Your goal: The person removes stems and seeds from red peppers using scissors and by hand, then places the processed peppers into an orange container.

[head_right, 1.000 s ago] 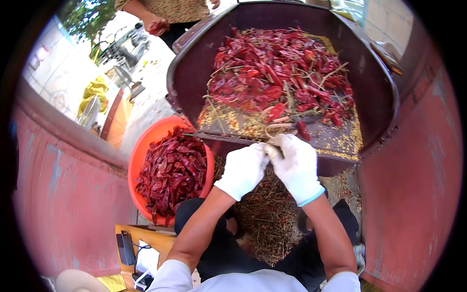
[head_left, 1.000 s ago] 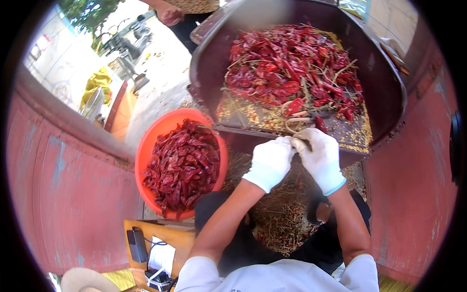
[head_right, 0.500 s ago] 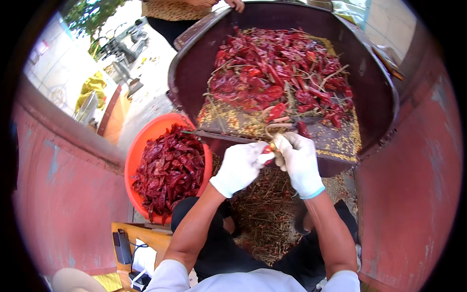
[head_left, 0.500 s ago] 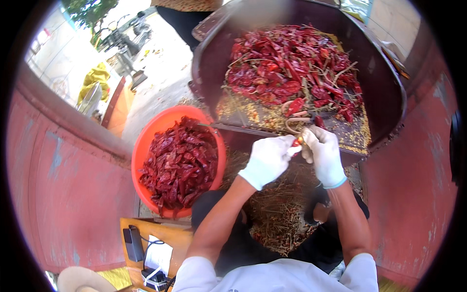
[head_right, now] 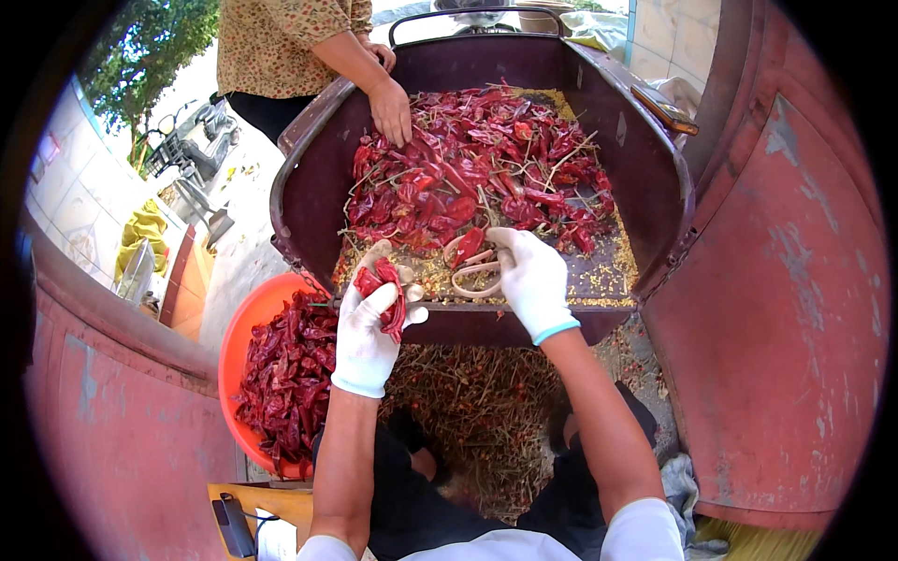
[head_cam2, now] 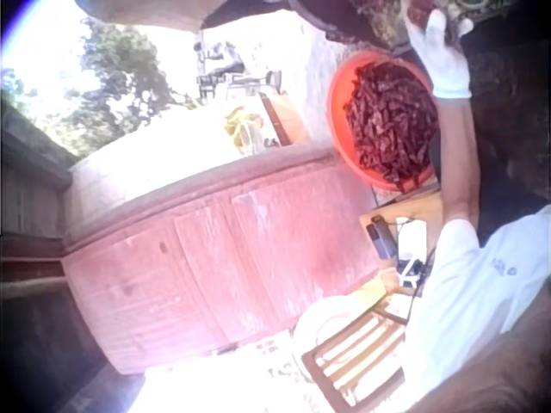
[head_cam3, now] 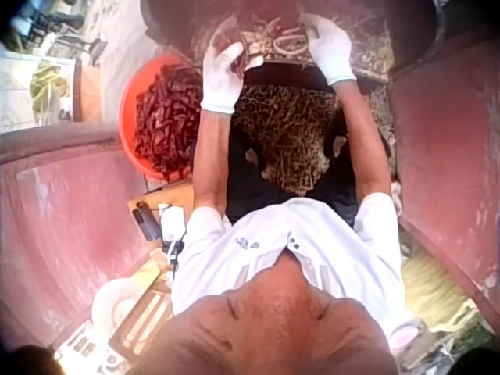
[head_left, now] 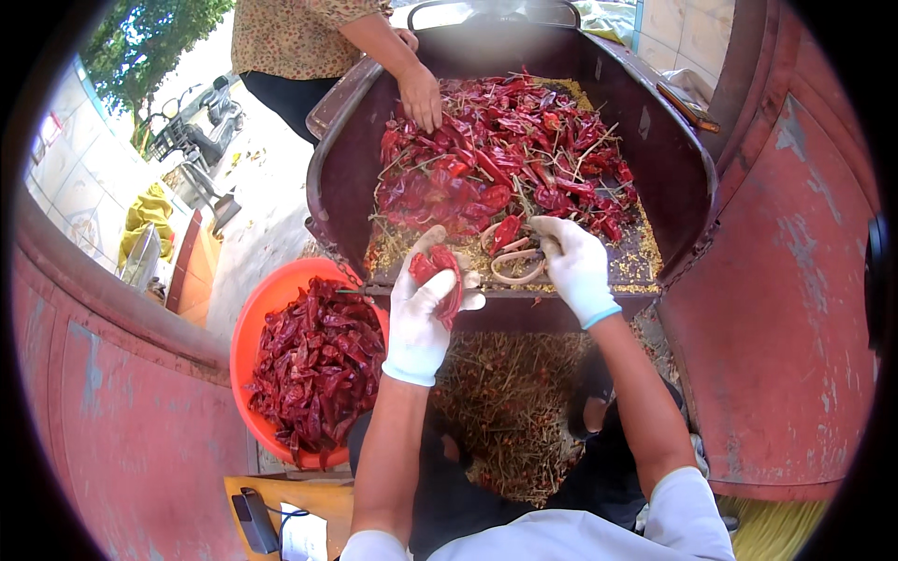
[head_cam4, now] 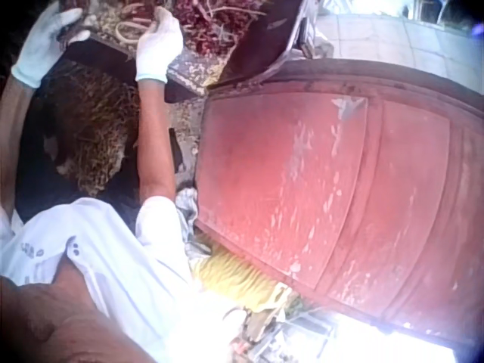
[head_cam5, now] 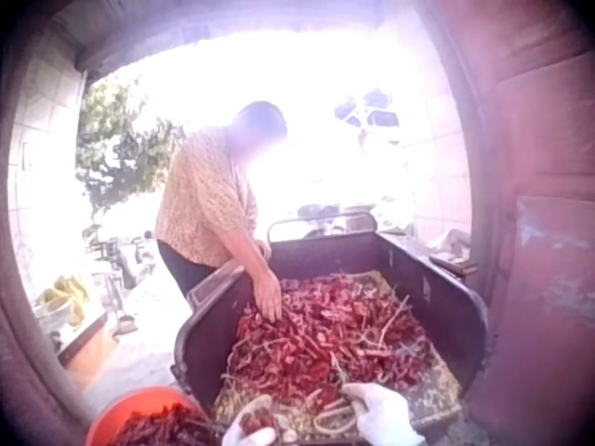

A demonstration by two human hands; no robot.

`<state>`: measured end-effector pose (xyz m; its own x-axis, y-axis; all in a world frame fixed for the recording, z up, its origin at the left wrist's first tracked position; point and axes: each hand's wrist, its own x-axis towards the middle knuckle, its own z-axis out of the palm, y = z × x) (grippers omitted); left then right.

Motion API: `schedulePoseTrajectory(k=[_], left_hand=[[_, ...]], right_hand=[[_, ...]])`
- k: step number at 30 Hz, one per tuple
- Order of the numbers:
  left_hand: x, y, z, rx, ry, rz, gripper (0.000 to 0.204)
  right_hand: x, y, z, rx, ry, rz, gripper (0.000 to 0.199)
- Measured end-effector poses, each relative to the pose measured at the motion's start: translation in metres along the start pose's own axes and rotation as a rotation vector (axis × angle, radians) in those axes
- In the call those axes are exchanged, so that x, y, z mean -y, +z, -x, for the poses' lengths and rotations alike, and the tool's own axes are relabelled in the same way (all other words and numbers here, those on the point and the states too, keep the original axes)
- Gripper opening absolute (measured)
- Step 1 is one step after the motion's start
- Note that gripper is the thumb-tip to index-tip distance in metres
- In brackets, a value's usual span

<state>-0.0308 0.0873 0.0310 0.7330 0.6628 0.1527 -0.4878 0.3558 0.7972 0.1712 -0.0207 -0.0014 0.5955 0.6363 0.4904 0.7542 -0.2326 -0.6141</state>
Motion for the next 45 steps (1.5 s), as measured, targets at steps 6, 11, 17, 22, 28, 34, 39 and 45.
schedulePoseTrajectory(k=[6,11,17,22,28,34,39,45], left_hand=[[0.000,-0.012,0.005,-0.067,-0.078,0.033,0.036],[0.006,-0.011,0.006,-0.114,-0.146,-0.036,0.019],[0.004,-0.002,0.002,-0.216,-0.124,-0.217,0.018],[0.013,-0.006,-0.001,-0.235,0.091,-0.781,0.032],[0.012,-0.006,0.000,-0.154,0.170,-1.089,0.040],[0.018,-0.010,-0.002,-0.061,0.163,-1.111,0.022],[0.014,-0.002,0.003,-0.103,0.287,-1.244,0.018],[0.012,0.009,0.008,-0.048,0.619,-1.563,0.012]], right_hand=[[0.006,0.047,-0.025,0.110,-0.064,0.452,0.030],[-0.004,0.062,-0.036,-0.001,-0.031,0.409,0.015],[0.015,0.036,-0.035,-0.005,0.148,-0.287,0.018],[0.060,0.012,-0.001,0.225,0.195,-0.693,0.024],[0.076,0.001,0.022,0.255,0.132,-0.650,0.021],[0.077,-0.008,0.027,0.224,0.206,-0.782,0.018],[0.093,-0.022,0.023,0.149,0.361,-0.876,0.017],[0.078,-0.009,0.033,0.201,0.236,-0.703,0.017]])
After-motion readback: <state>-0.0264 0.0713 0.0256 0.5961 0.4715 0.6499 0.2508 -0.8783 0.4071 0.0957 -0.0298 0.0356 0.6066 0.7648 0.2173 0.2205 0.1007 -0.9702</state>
